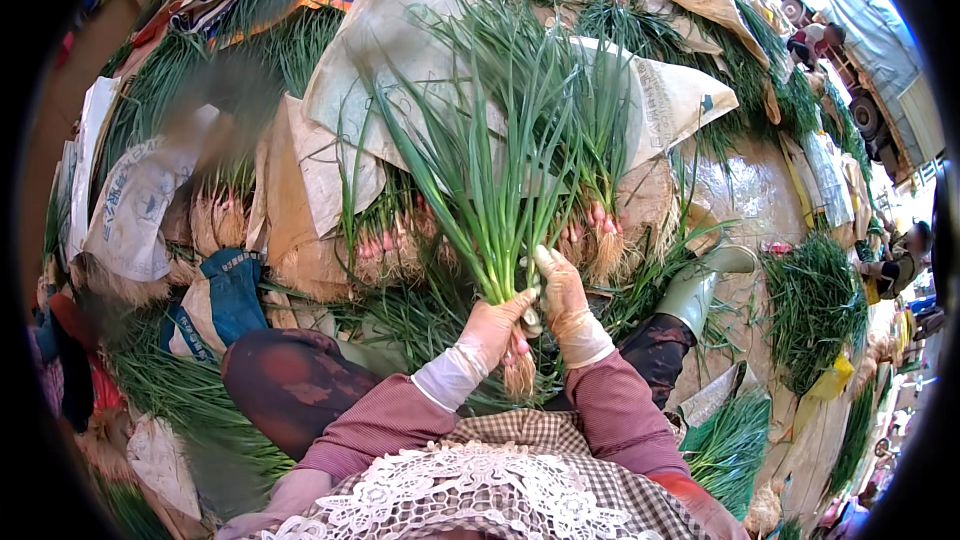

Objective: The person sits on the floor and sorts through large piles of green onions, grouping individual stalks into bunches by hand.

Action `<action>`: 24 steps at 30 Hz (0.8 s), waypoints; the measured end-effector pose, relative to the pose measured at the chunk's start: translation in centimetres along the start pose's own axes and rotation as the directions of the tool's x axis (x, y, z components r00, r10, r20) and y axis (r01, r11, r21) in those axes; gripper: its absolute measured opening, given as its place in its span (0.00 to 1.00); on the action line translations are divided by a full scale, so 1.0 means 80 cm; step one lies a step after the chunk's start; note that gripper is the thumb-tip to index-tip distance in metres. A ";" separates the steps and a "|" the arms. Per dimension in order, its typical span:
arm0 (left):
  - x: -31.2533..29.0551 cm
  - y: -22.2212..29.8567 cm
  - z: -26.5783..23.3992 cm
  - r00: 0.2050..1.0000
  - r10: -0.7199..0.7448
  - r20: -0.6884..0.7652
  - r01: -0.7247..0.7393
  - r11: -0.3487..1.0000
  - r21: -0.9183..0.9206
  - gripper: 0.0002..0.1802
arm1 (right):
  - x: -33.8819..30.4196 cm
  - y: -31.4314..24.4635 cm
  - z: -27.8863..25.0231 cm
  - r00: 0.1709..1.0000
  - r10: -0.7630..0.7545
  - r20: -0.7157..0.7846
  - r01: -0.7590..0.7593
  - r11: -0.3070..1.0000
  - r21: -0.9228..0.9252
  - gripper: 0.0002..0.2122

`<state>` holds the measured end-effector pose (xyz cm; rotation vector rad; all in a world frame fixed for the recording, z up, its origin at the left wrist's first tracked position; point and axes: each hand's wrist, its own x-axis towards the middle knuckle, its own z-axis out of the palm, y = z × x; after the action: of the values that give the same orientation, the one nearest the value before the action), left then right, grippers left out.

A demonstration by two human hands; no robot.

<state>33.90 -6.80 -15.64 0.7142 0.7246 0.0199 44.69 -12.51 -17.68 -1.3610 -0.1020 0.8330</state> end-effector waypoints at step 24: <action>0.011 0.003 -0.016 0.877 -0.084 0.473 0.192 0.964 -0.186 0.16 | 0.053 -0.121 -0.101 0.936 -0.347 -0.056 0.299 0.869 -0.395 0.06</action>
<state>33.85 -5.62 -16.67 0.4184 0.3040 -0.1925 56.48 -16.43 -12.83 -1.7013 -0.4030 0.4518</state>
